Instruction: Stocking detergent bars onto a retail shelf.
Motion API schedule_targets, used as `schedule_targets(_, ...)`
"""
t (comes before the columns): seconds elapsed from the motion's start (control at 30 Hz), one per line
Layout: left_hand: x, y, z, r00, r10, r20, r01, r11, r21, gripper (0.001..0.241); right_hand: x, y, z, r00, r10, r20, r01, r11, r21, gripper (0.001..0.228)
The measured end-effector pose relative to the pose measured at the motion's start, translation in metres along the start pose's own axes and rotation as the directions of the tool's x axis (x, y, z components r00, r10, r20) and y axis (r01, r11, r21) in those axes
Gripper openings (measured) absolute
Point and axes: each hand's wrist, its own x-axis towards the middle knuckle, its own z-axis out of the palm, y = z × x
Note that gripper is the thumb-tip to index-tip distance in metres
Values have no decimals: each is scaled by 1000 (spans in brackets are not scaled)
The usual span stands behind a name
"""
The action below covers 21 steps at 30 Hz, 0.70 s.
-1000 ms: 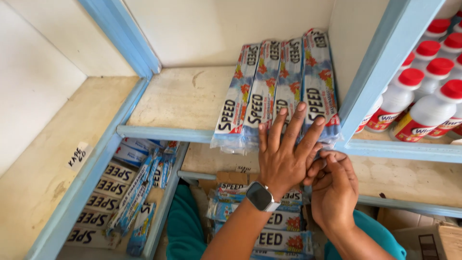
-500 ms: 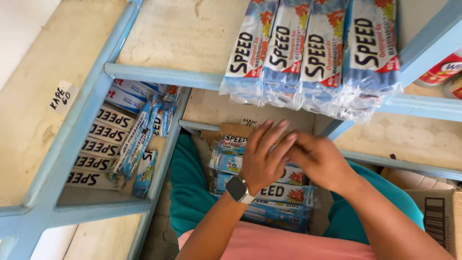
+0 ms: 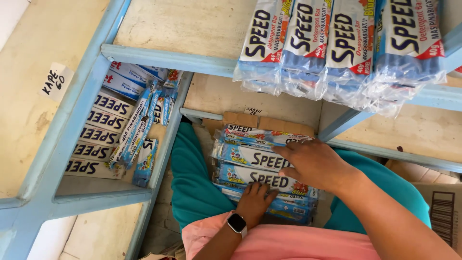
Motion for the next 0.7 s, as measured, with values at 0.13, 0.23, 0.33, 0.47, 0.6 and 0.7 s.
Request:
schedule_targets(0.13, -1, -4, 9, 999, 23, 46, -22, 1000, -15, 49, 1, 1, 4, 999, 3, 52, -3, 1000, -10, 63)
schedule_targets(0.23, 6, -6, 1, 999, 44, 26, -43, 998, -37, 48, -3, 2, 2, 1000, -17, 15, 17, 1000, 10, 64)
schedule_targets(0.33, 13, -10, -6, 995, 61, 79, -54, 994, -94, 43, -5, 1, -4, 1000, -1, 17, 0, 1000, 23, 65)
schedule_targets(0.47, 29, -12, -21, 967, 60, 249, -8, 979, -201, 51, -6, 4, -9, 1000, 11, 26, -11, 999, 31, 65)
schedule_targets(0.6, 33, -30, -6, 945, 79, 317, 18, 956, -292, 55, -6, 9, -12, 1000, -6, -19, 6, 999, 37, 68)
schedule_targets(0.7, 59, -27, -52, 945, -34, 326, 140, 941, -308, 71, -5, 12, -16, 999, -4, -41, 6, 999, 51, 68)
